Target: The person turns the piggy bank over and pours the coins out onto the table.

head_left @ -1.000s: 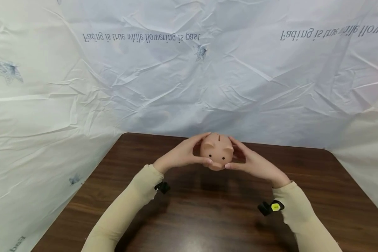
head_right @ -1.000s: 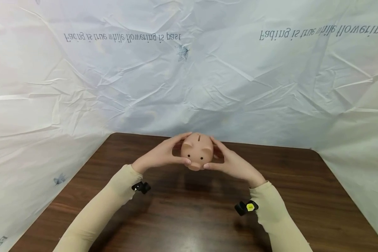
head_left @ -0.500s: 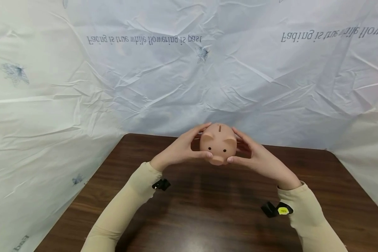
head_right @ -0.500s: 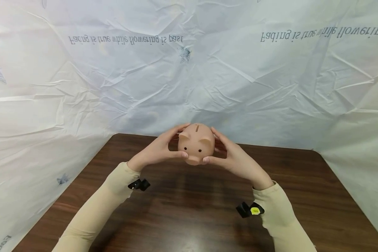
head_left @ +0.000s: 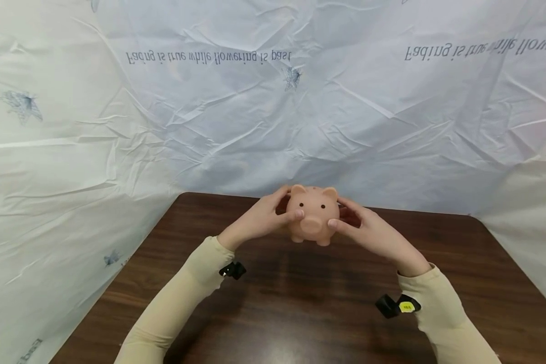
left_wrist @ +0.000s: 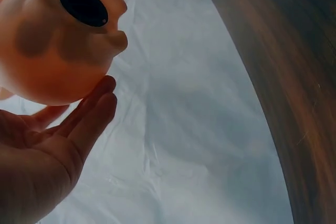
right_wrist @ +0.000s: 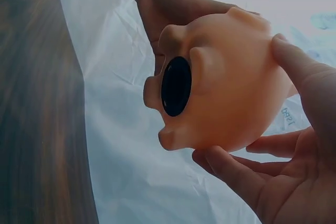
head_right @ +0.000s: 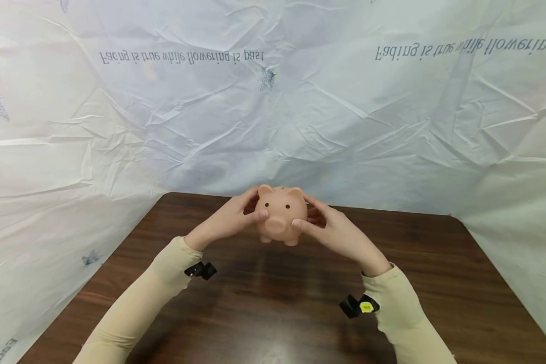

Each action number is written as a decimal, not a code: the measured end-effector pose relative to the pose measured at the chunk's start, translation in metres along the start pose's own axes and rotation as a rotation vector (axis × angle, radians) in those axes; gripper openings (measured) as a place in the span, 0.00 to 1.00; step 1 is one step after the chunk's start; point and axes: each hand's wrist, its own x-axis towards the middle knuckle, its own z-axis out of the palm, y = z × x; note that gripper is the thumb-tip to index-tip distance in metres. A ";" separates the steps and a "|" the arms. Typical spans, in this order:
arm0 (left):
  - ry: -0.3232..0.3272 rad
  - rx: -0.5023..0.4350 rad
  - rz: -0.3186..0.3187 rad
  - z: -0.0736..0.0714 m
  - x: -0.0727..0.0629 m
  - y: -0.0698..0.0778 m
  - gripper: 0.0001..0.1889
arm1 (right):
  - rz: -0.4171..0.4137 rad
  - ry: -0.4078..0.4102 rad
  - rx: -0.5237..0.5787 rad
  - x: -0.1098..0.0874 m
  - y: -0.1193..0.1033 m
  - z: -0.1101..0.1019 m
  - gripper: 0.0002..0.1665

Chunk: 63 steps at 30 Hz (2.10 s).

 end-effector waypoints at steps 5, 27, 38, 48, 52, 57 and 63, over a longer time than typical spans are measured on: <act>-0.009 -0.035 -0.109 0.002 -0.003 0.003 0.35 | 0.056 -0.010 -0.049 -0.001 -0.004 -0.001 0.40; -0.204 -0.329 -0.267 0.012 0.003 -0.009 0.41 | 0.248 0.042 0.149 0.016 0.010 0.008 0.48; -0.168 -0.319 -0.207 0.018 0.005 -0.018 0.47 | 0.276 -0.013 0.291 0.024 0.018 0.003 0.51; -0.049 -0.469 -0.251 0.027 0.005 -0.023 0.46 | 0.248 0.012 0.214 0.026 0.019 0.004 0.52; -0.013 -0.507 -0.257 0.028 0.005 -0.019 0.42 | 0.193 0.093 0.117 0.019 0.016 0.004 0.48; 0.025 -0.557 -0.247 0.026 0.006 -0.014 0.38 | 0.000 0.370 -0.105 0.011 0.011 0.011 0.32; 0.072 -0.580 -0.263 0.023 0.009 -0.010 0.41 | -0.411 0.770 -0.257 0.005 -0.003 0.027 0.07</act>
